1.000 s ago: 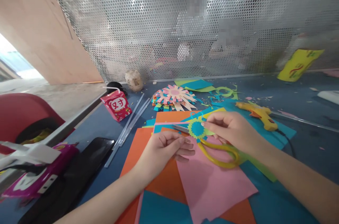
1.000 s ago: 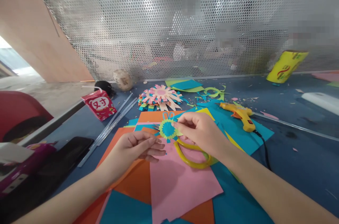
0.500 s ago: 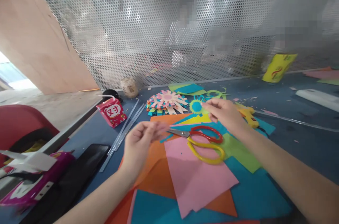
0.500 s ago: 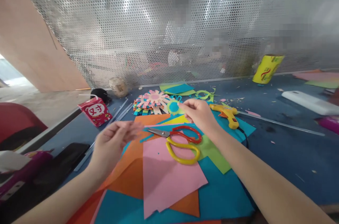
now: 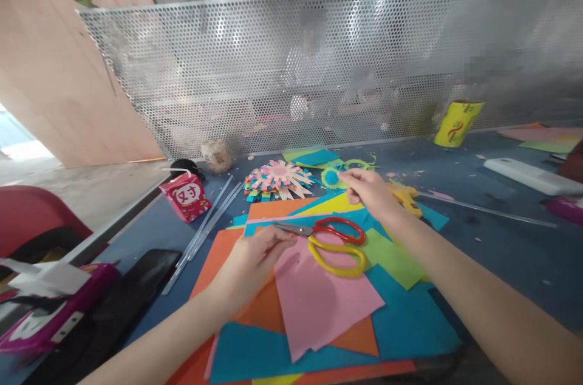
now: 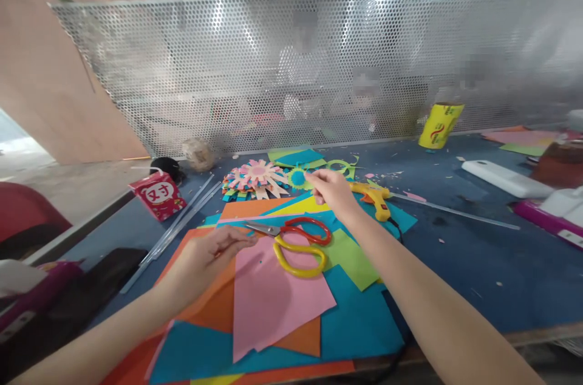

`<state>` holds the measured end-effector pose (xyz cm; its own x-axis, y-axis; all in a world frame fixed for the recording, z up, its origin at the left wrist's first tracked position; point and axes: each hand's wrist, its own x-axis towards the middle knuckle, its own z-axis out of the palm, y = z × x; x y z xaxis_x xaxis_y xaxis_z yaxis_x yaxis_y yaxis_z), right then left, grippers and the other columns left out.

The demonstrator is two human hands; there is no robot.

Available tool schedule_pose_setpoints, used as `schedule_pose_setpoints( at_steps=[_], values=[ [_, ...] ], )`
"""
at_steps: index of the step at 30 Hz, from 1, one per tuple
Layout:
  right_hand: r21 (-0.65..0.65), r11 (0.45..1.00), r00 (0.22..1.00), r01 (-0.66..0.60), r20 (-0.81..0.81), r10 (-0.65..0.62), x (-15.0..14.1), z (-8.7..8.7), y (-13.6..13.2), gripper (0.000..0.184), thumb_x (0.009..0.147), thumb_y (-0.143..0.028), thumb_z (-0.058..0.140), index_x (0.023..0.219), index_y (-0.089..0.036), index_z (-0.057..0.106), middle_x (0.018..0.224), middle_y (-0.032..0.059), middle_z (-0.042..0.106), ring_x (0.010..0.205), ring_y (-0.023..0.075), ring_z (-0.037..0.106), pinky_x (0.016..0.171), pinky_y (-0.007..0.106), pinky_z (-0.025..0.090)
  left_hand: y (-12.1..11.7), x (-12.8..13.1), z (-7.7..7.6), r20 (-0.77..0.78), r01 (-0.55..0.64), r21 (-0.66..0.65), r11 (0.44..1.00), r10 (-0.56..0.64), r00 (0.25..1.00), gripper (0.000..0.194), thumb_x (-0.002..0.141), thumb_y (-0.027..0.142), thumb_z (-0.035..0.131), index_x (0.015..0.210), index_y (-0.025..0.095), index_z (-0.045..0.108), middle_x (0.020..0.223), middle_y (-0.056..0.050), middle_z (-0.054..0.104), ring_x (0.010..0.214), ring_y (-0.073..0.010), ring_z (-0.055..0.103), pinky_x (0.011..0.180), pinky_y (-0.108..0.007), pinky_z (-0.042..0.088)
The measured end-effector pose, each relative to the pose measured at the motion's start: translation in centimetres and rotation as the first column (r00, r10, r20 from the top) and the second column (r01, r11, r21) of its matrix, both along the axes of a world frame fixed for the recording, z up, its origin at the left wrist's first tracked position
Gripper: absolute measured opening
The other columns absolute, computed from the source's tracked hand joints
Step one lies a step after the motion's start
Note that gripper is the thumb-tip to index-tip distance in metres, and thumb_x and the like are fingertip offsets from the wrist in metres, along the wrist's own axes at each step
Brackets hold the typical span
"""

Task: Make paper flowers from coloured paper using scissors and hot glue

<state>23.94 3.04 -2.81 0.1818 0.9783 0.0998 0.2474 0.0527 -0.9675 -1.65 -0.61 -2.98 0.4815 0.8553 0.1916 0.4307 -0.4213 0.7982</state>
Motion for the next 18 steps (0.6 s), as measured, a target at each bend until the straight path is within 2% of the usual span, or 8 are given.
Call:
schedule_pose_setpoints(
  at_steps=[2, 6, 9, 11, 14, 18],
  values=[
    [-0.047, 0.996, 0.997, -0.080, -0.004, 0.080, -0.7, -0.4, -0.1, 0.028, 0.090, -0.036, 0.050, 0.104, -0.012, 0.053, 0.094, 0.0049, 0.055, 0.076, 0.0136, 0.056, 0.066, 0.030, 0.050, -0.2, 0.2, -0.4, -0.045, 0.033, 0.010, 0.999, -0.033, 0.998, 0.018, 0.084, 0.033, 0.047, 0.093, 0.025, 0.060, 0.107, -0.003, 0.066, 0.102, -0.0216, 0.060, 0.084, -0.031, 0.048],
    [-0.125, 0.977, 0.985, -0.174, -0.007, 0.174, -1.6, -0.9, -0.2, 0.028, 0.090, -0.037, 0.050, 0.103, -0.012, 0.053, 0.093, 0.0049, 0.055, 0.076, 0.0135, 0.056, 0.066, 0.030, 0.050, 0.0, 0.1, 0.4, -0.099, 0.097, 0.030, 0.995, -0.094, 0.991, 0.020, 0.088, 0.035, 0.038, 0.096, 0.025, 0.054, 0.122, -0.001, 0.059, 0.119, -0.0171, 0.048, 0.096, -0.029, 0.040],
    [-0.208, 0.958, 0.979, -0.199, -0.012, 0.201, -1.9, -0.9, -0.3, 0.028, 0.090, -0.036, 0.049, 0.105, -0.012, 0.052, 0.096, 0.0055, 0.055, 0.078, 0.0141, 0.056, 0.067, 0.031, 0.050, 0.7, -0.2, 0.7, -0.123, 0.056, 0.064, 0.996, -0.047, 0.991, 0.019, 0.089, 0.035, 0.034, 0.094, 0.024, 0.049, 0.124, -0.005, 0.057, 0.120, -0.0159, 0.047, 0.097, -0.031, 0.040],
    [-0.269, 0.936, 0.973, -0.225, -0.013, 0.231, -2.0, -0.8, -0.4, 0.027, 0.090, -0.034, 0.050, 0.107, -0.013, 0.052, 0.099, 0.0061, 0.055, 0.081, 0.0151, 0.056, 0.069, 0.032, 0.050, 1.2, -0.4, 0.5, -0.157, 0.010, 0.088, 0.996, 0.004, 0.988, 0.016, 0.087, 0.035, 0.038, 0.087, 0.022, 0.047, 0.119, -0.008, 0.060, 0.116, -0.0188, 0.051, 0.092, -0.033, 0.043],
    [-0.327, 0.909, 0.962, -0.260, -0.006, 0.273, -2.0, -0.8, -0.5, 0.028, 0.090, -0.034, 0.050, 0.108, -0.013, 0.052, 0.102, 0.0068, 0.054, 0.085, 0.0162, 0.055, 0.072, 0.034, 0.050, 1.5, -0.6, -0.2, -0.250, -0.002, 0.126, 0.992, 0.034, 0.968, 0.015, 0.082, 0.035, 0.046, 0.075, 0.022, 0.048, 0.102, -0.008, 0.067, 0.102, -0.0237, 0.060, 0.082, -0.036, 0.048],
    [-0.378, 0.877, 0.945, -0.298, 0.011, 0.326, -1.9, -1.1, -0.4, 0.026, 0.090, -0.033, 0.051, 0.107, -0.013, 0.052, 0.101, 0.0066, 0.054, 0.084, 0.0158, 0.055, 0.072, 0.033, 0.050, 1.5, -1.1, -0.6, -0.365, 0.010, 0.209, 0.978, 0.069, 0.929, 0.015, 0.080, 0.032, 0.046, 0.071, 0.022, 0.052, 0.092, -0.006, 0.068, 0.095, -0.0250, 0.061, 0.081, -0.039, 0.048]
  ],
)
